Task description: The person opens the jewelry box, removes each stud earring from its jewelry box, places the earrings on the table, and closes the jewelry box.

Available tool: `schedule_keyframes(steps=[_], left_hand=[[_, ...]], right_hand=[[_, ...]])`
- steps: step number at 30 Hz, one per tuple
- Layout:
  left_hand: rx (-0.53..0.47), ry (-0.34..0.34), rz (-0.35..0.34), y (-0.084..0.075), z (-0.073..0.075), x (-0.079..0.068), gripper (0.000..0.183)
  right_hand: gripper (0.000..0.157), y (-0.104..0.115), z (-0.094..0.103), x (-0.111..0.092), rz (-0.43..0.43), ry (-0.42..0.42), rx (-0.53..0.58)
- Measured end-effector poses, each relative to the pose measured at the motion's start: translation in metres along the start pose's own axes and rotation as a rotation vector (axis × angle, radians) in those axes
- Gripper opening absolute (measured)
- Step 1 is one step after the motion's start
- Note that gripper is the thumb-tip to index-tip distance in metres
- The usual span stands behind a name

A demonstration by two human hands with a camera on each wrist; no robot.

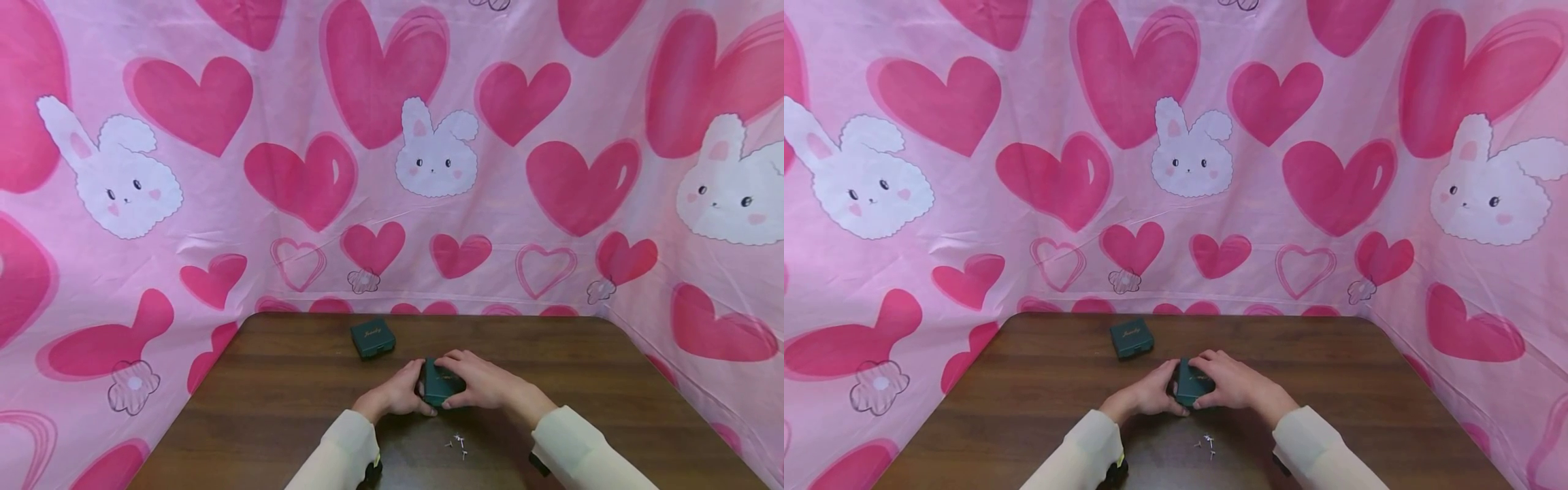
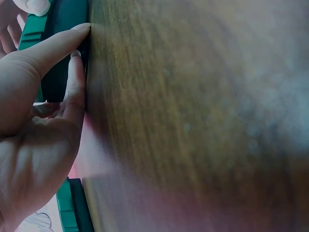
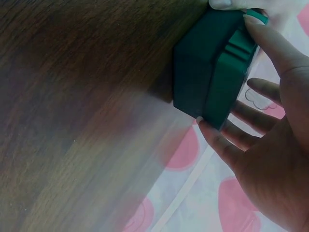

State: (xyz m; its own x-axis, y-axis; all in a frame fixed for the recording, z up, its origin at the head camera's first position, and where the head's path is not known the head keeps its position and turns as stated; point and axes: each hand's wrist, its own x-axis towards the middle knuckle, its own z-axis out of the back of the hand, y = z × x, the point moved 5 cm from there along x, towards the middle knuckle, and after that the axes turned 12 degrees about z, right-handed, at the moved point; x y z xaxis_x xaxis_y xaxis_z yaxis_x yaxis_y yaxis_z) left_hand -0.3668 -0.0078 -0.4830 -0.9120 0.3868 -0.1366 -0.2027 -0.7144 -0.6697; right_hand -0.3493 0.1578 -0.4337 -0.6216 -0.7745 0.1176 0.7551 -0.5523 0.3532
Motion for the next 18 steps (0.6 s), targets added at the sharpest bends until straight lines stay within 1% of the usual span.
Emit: schedule_keyframes(steps=[9, 18], left_hand=[[-0.009, 0.020, 0.011, 0.0016, 0.0003, 0.0009, 0.085], [-0.026, 0.034, 0.013, 0.0006, -0.0002, -0.0014, 0.087]], right_hand=[[0.074, 0.0011, 0.0013, -0.0004, 0.016, 0.004, 0.003], [0.073, -0.0025, -0.0069, -0.0003, 0.010, 0.024, 0.034]])
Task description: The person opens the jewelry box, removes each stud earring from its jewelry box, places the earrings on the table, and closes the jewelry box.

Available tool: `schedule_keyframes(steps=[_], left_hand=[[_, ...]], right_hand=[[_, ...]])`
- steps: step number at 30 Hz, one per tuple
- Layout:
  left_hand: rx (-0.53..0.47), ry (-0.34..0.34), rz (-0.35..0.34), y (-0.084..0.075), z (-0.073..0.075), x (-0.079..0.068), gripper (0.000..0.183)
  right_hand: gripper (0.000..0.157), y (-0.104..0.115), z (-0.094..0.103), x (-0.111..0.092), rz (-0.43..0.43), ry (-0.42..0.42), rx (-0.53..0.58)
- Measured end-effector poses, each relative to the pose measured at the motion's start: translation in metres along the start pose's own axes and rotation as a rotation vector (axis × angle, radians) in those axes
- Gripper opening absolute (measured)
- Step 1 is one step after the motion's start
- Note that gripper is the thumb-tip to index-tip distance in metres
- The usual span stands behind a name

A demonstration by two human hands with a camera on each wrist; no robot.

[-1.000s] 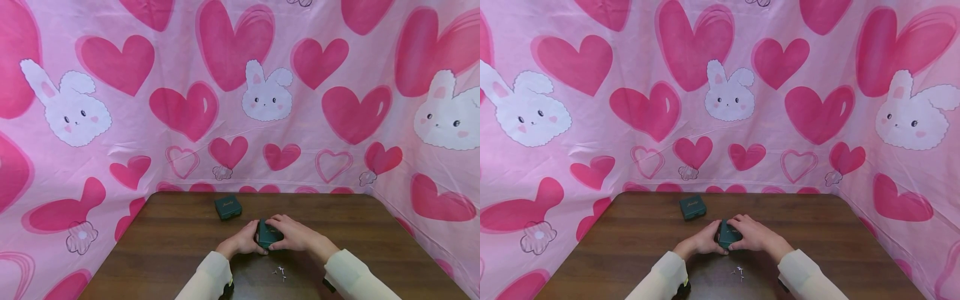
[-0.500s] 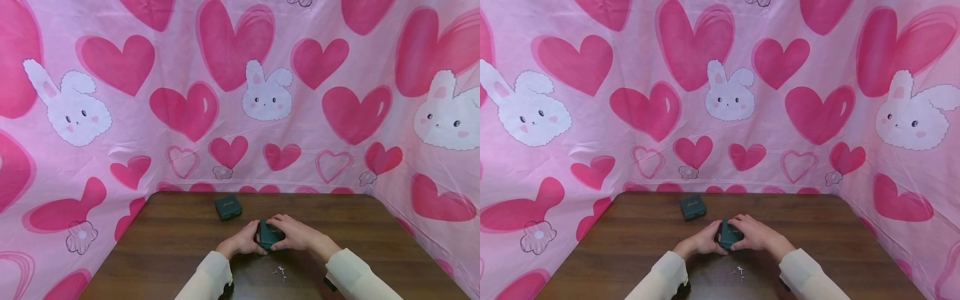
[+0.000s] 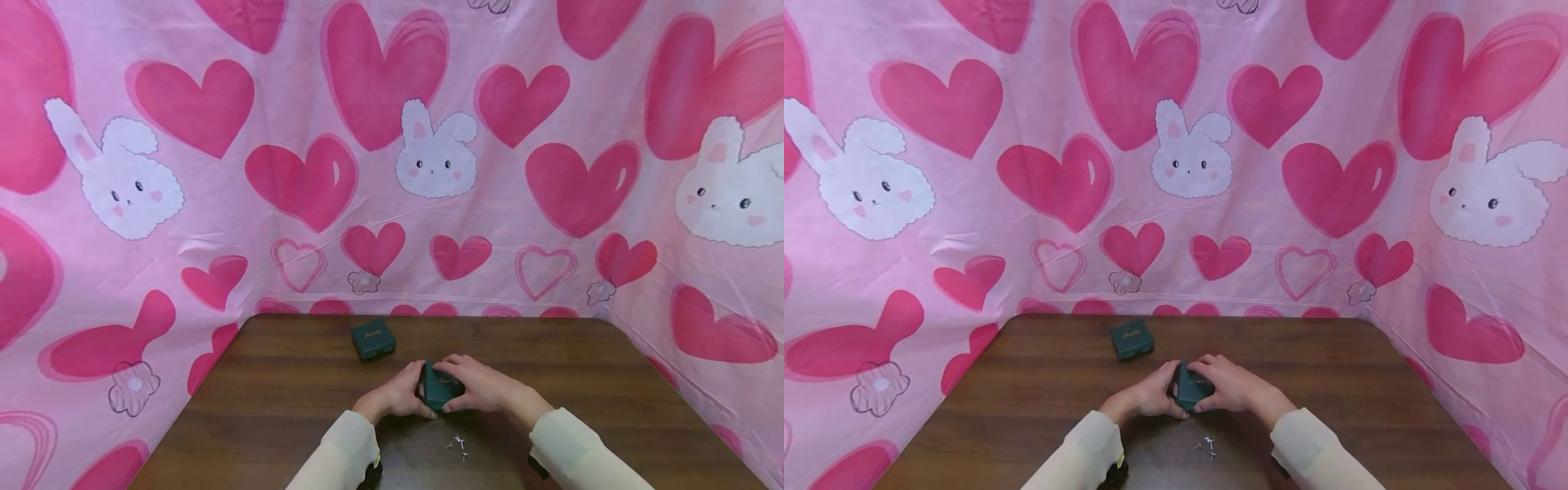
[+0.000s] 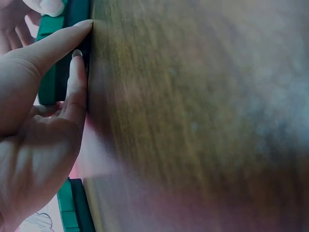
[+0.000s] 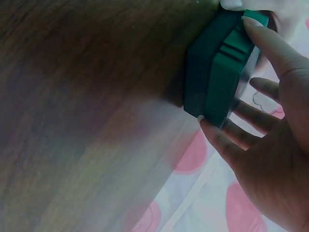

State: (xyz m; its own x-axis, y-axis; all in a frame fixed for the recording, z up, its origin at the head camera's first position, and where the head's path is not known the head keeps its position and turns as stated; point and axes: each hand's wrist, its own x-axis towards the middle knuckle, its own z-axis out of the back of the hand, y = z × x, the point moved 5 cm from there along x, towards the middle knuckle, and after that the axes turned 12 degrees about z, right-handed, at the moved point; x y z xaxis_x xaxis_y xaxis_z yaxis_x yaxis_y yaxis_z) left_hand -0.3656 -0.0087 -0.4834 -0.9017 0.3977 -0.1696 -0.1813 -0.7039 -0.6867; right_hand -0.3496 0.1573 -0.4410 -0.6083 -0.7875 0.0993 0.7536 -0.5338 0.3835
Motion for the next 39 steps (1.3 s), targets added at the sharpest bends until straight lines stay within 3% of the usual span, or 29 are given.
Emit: schedule_keyframes(steps=[10, 26, 39], left_hand=[[-0.008, 0.002, 0.002, -0.0002, -0.0032, 0.0005, 0.092], [-0.038, 0.009, 0.010, 0.0032, 0.0038, 0.0013, 0.089], [-0.093, 0.015, 0.006, 0.0086, -0.0020, -0.0002, 0.095]], right_hand=[[0.069, -0.0029, -0.0061, -0.0013, 0.015, 0.006, -0.039], [0.069, -0.0037, -0.0045, 0.0054, 0.018, 0.005, -0.020], [0.072, -0.0009, -0.0077, 0.0013, -0.017, 0.003, 0.018]])
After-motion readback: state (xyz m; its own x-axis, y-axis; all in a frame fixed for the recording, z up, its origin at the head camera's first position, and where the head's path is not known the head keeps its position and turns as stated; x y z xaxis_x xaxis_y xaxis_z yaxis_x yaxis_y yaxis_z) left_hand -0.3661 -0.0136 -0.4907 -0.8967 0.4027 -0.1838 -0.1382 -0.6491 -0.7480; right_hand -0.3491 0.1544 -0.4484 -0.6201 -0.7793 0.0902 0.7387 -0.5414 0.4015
